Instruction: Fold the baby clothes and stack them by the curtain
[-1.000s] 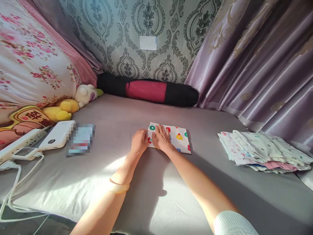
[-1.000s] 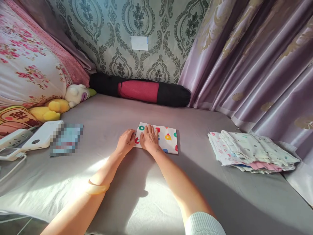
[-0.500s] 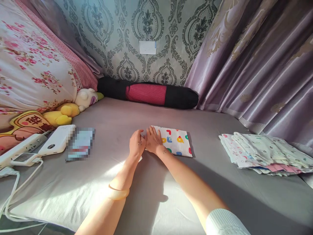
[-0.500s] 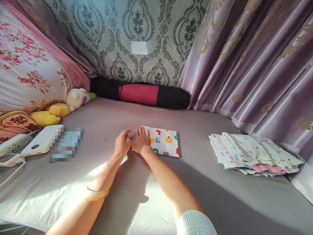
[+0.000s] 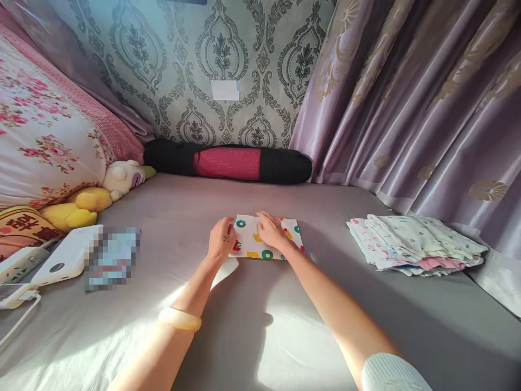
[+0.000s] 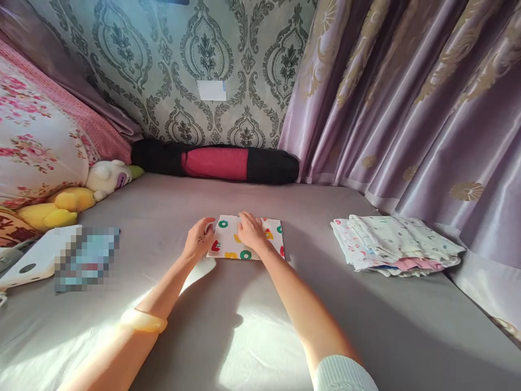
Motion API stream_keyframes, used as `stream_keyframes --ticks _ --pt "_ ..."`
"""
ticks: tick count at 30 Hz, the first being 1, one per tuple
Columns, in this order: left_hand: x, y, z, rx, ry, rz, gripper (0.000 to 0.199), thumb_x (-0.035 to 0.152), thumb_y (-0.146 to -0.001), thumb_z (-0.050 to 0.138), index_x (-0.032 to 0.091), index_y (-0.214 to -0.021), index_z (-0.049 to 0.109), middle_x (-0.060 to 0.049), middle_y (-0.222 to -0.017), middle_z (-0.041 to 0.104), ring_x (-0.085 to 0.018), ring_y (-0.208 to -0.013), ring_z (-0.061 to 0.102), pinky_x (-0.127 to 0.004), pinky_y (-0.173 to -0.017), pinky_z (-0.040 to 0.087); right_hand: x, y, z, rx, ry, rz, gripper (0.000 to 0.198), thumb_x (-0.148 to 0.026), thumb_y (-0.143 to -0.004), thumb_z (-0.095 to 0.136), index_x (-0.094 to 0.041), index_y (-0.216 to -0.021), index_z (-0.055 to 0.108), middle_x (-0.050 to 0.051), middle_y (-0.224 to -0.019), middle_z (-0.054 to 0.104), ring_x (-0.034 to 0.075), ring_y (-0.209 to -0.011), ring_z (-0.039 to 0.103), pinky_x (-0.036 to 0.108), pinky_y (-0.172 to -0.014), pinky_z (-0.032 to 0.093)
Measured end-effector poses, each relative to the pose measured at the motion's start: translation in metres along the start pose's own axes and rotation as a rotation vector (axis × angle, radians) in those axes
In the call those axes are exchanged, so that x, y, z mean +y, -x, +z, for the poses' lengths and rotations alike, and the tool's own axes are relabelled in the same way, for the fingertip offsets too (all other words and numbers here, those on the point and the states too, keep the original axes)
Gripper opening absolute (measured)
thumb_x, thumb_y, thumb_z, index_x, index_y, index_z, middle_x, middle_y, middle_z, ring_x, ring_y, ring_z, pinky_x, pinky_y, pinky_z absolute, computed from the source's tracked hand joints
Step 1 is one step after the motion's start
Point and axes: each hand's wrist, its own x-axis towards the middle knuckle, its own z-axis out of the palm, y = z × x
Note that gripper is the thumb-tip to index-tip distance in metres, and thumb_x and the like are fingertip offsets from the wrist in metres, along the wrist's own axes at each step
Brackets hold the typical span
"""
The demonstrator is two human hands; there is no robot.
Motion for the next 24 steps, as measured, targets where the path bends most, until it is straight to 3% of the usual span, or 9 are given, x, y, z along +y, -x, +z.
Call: stream_keyframes --ticks 4,7,18,24 --pt "0.007 -0.026 0.004 -0.116 -0.125 0.096 0.034 0.017 -0.087 0.042 0.02 -0.111 0.065 -0.01 -0.109 0.07 -0.025 -0.107 0.062 -0.035 -0.091 0.047 0.048 0.003 -0.026 0.005 0.142 0.133 0.037 -0.016 -0.094 0.039 -0.017 -0.123 0.061 0.011 -0.134 0.057 0.021 -0.127 0.049 0.037 -0.106 0.033" --pt "0.011 -0.047 0.009 -0.25 -0.221 0.117 0.032 0.017 -0.085 0.045 0.021 -0.11 0.065 -0.01 -0.112 0.07 -0.027 -0.11 0.061 -0.037 -0.092 0.046 0.067 0.007 -0.035 -0.013 0.199 0.161 0.034 -0.02 -0.096 0.038 -0.019 -0.118 0.064 0.01 -0.132 0.058 0.022 -0.123 0.051 0.037 -0.104 0.033" --pt "0.011 -0.092 0.024 -0.422 -0.231 0.142 0.011 0.025 -0.069 0.062 0.023 -0.079 0.068 -0.007 -0.095 0.07 -0.026 -0.099 0.063 -0.031 -0.083 0.047 0.07 -0.008 -0.032 -0.097 0.262 0.12 0.034 -0.026 -0.098 0.037 -0.021 -0.116 0.065 0.01 -0.125 0.057 0.024 -0.121 0.044 0.04 -0.104 0.028" --pt "0.006 -0.1 0.028 -0.413 -0.114 0.15 0.009 0.022 -0.061 0.066 0.02 -0.07 0.064 -0.004 -0.078 0.066 -0.023 -0.086 0.062 -0.03 -0.077 0.047 0.07 -0.014 -0.035 -0.119 0.223 0.144 0.027 -0.024 -0.095 0.043 -0.02 -0.111 0.063 0.01 -0.123 0.058 0.024 -0.119 0.046 0.038 -0.098 0.035"
